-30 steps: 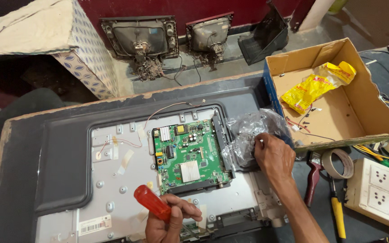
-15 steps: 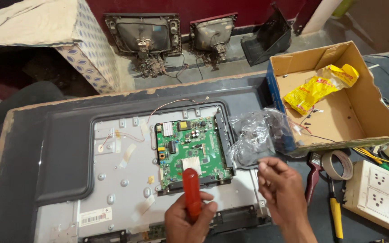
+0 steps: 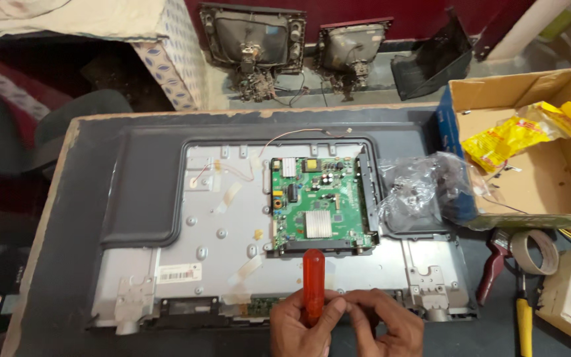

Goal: The person uses a red-handled screwdriver to tighten screws on a green circuit board mounted inside a disassembled appliance chassis. They then use a green-handled screwdriver to work on a connector on the same board.

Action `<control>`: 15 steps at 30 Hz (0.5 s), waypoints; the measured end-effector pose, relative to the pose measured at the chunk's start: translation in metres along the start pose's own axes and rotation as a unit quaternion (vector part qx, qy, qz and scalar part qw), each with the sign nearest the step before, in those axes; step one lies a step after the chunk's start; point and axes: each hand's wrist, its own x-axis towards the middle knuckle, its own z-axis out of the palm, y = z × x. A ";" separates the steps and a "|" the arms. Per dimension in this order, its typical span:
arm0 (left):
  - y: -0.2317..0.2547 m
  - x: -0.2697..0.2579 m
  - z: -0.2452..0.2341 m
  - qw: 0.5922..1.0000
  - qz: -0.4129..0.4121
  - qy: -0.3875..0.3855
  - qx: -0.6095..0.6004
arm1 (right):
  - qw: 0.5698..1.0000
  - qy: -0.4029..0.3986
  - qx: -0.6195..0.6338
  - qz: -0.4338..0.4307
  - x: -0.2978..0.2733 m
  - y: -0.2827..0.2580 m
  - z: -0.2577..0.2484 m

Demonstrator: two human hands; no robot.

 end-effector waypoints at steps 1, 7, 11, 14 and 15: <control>-0.003 -0.001 -0.002 1.000 0.019 0.008 -0.001 | 1.000 -0.017 0.002 -0.005 -0.001 0.002 0.001; 0.021 -0.018 -0.012 0.958 0.164 0.036 0.233 | 0.979 -0.081 0.091 -0.165 0.002 -0.005 -0.004; 0.037 -0.026 -0.016 0.920 0.252 -0.056 0.296 | 0.982 -0.094 0.118 -0.117 -0.011 -0.022 -0.004; 0.035 -0.029 -0.013 0.912 0.292 -0.057 0.281 | 0.989 -0.044 0.133 -0.047 -0.020 -0.012 -0.002; 0.032 -0.028 -0.011 0.905 0.309 -0.053 0.286 | 0.987 -0.022 0.154 -0.041 -0.024 -0.005 -0.005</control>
